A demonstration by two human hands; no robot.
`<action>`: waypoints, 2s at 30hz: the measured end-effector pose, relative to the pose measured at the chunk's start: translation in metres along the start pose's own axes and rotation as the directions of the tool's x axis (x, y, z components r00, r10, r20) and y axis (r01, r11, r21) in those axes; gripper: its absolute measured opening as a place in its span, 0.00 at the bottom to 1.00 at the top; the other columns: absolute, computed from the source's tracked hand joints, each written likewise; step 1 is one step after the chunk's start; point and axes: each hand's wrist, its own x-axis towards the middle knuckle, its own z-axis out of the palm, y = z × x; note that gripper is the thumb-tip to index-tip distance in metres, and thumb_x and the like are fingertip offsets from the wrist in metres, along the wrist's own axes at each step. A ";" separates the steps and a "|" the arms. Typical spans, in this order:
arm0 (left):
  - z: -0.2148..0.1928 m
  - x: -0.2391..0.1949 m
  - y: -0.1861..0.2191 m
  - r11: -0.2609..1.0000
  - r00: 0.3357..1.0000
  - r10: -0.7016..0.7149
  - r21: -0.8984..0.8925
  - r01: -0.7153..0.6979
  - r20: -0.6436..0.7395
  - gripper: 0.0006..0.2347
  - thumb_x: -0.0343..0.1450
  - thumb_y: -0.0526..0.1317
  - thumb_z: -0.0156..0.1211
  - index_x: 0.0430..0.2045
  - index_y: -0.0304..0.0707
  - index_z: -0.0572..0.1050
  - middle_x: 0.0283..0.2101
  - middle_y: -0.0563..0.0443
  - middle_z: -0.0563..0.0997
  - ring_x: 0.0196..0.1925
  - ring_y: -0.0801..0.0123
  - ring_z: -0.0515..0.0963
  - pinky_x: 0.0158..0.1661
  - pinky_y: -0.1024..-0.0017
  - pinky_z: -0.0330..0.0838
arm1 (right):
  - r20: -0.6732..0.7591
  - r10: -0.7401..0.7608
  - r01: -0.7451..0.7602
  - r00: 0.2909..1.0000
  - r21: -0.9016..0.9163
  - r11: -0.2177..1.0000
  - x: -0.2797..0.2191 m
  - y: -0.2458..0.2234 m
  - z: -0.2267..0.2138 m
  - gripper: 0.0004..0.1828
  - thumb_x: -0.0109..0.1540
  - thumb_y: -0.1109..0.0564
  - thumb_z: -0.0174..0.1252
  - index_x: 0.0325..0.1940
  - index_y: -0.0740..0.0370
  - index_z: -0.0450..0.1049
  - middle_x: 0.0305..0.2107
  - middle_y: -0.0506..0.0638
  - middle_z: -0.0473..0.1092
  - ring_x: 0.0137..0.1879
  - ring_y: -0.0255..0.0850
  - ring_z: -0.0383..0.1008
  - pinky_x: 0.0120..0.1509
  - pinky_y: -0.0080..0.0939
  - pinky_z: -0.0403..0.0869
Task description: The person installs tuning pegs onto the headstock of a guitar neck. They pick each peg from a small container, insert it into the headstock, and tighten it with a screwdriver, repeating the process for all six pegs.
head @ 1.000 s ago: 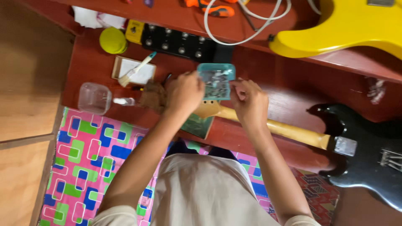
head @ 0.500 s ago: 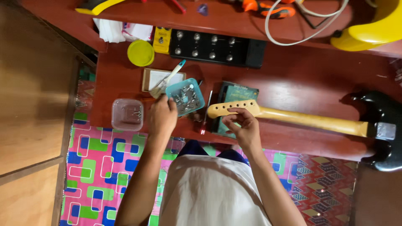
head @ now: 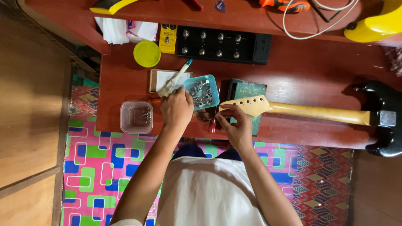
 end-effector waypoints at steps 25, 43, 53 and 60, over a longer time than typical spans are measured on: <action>-0.008 -0.124 -0.013 0.860 0.832 -0.470 -0.057 0.506 0.296 0.11 0.75 0.45 0.49 0.31 0.39 0.74 0.21 0.37 0.80 0.29 0.38 0.85 0.33 0.46 0.79 | 0.486 -0.678 0.763 0.552 -0.623 0.174 0.018 0.054 0.068 0.07 0.62 0.60 0.57 0.44 0.52 0.73 0.16 0.48 0.68 0.38 0.42 0.76 0.48 0.44 0.66; -0.042 -0.124 -0.006 0.870 0.866 -0.422 -0.149 0.470 0.268 0.17 0.73 0.57 0.57 0.30 0.42 0.75 0.20 0.40 0.81 0.26 0.42 0.84 0.31 0.47 0.78 | 0.176 -0.401 0.314 0.899 -0.896 0.313 0.022 0.078 -0.164 0.45 0.43 0.62 0.60 0.67 0.55 0.67 0.55 0.52 0.70 0.58 0.54 0.69 0.65 0.57 0.62; 0.003 -0.134 0.134 0.960 0.990 -0.104 -0.252 0.124 0.093 0.18 0.63 0.61 0.69 0.36 0.55 0.75 0.19 0.56 0.79 0.23 0.55 0.83 0.26 0.60 0.77 | 0.376 -0.291 0.433 0.880 -0.886 0.163 0.076 0.165 -0.259 0.39 0.52 0.44 0.67 0.68 0.46 0.70 0.53 0.47 0.72 0.60 0.44 0.73 0.75 0.60 0.59; 0.003 -0.106 0.192 0.843 0.822 -0.500 -0.067 0.534 0.273 0.37 0.68 0.63 0.62 0.64 0.37 0.65 0.38 0.26 0.83 0.41 0.32 0.83 0.39 0.38 0.77 | 0.449 -0.376 0.536 0.811 -0.828 0.166 0.097 0.169 -0.282 0.32 0.49 0.39 0.71 0.57 0.38 0.75 0.36 0.40 0.74 0.44 0.40 0.77 0.50 0.43 0.74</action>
